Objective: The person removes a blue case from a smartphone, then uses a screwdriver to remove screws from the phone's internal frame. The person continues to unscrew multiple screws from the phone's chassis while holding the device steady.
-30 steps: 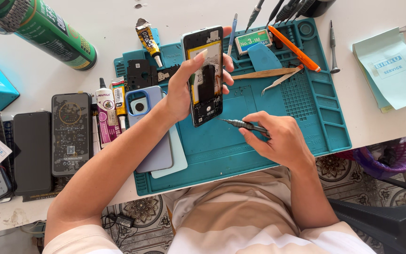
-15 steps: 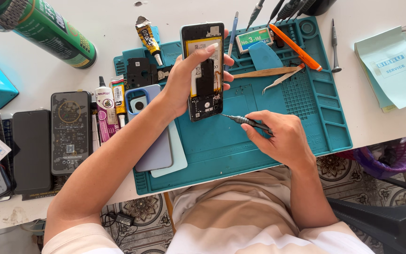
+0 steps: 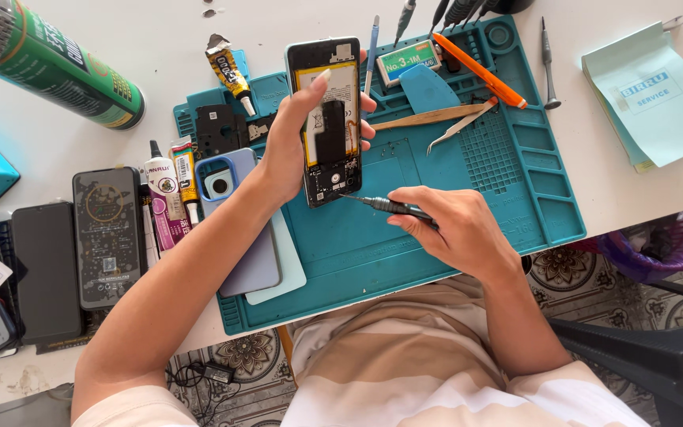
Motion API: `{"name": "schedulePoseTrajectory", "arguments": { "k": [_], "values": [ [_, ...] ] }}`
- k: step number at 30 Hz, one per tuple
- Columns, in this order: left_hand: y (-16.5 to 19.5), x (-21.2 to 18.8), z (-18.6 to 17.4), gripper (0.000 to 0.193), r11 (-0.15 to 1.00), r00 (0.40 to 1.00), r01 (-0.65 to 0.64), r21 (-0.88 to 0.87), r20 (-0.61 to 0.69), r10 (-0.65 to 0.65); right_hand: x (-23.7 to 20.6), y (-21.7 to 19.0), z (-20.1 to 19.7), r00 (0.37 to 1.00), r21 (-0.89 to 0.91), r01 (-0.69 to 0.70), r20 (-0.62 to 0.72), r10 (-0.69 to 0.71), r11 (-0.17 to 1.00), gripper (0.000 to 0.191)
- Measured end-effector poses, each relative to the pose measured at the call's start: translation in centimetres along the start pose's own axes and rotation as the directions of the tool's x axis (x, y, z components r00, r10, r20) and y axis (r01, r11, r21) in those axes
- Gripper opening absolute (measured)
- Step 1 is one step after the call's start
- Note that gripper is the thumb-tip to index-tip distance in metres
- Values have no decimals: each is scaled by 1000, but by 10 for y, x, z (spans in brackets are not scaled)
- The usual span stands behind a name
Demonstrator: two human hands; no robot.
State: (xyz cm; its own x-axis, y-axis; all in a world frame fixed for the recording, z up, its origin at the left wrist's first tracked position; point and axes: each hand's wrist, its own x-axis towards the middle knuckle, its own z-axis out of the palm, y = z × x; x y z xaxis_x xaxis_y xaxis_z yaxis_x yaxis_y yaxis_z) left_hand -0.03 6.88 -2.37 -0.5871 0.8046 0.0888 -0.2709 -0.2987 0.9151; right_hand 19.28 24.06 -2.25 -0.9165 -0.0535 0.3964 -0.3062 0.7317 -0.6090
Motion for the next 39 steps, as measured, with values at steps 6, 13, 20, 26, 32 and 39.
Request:
{"name": "schedulePoseTrajectory", "arguments": {
  "k": [6,13,20,26,32,39],
  "values": [
    [-3,-5,0,79,997,991,-78,-1,113,77,2,-1,1,1000,-13,17,20,-16,1000,28],
    [-9,-5,-2,79,995,987,-103,-7,121,103,1,-1,3,1000,-19,6,24,-5,1000,26],
    [-17,-9,-5,84,990,978,-136,-26,155,139,-2,1,4,998,3,50,-43,-50,999,23],
    [-24,-13,-3,69,979,967,-198,48,172,187,-4,3,3,993,-1,60,-100,-60,998,18],
    [-23,-22,1,67,936,943,-282,209,239,231,-6,2,3,991,-29,58,-117,-61,998,16],
    [-24,-24,7,61,930,965,-253,265,138,223,-4,-1,2,983,-85,122,-128,-132,989,20]
  ]
}}
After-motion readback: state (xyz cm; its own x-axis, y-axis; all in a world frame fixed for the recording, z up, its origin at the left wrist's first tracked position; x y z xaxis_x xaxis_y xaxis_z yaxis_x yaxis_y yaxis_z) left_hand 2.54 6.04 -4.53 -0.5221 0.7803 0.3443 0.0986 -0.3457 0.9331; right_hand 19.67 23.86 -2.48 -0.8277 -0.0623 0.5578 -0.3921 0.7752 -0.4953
